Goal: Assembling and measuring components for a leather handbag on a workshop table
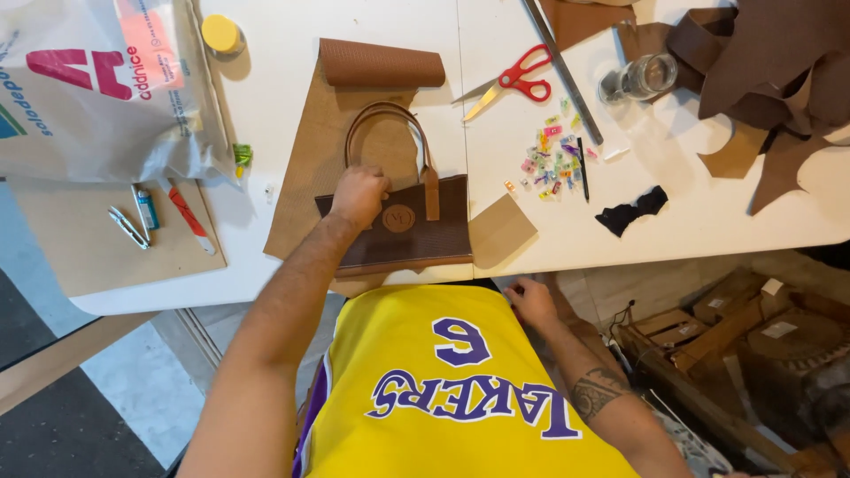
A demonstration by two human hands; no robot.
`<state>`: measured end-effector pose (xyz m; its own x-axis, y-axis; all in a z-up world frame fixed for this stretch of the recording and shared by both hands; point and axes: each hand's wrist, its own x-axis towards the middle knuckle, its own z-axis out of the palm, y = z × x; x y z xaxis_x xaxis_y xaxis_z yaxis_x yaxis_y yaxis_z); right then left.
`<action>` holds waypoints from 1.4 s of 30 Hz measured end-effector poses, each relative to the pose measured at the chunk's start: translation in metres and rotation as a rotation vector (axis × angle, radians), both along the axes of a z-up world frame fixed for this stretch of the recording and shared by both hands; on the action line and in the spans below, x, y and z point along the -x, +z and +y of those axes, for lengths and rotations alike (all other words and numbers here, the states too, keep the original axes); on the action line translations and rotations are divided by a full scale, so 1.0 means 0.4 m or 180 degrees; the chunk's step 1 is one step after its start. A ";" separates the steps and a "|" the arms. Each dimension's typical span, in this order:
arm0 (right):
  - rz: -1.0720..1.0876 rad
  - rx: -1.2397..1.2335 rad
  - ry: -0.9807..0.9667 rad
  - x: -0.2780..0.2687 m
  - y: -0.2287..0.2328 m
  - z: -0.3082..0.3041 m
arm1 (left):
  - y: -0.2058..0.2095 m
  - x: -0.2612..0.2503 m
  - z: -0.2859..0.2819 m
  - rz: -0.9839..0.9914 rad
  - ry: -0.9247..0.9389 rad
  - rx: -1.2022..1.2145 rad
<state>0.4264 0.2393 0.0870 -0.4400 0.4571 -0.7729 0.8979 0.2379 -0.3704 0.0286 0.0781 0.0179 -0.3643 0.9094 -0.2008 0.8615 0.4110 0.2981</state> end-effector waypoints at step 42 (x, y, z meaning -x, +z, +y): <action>-0.0174 0.0525 -0.0093 -0.035 -0.106 0.034 | 0.152 -0.259 -0.220 -0.0582 -0.0484 0.0552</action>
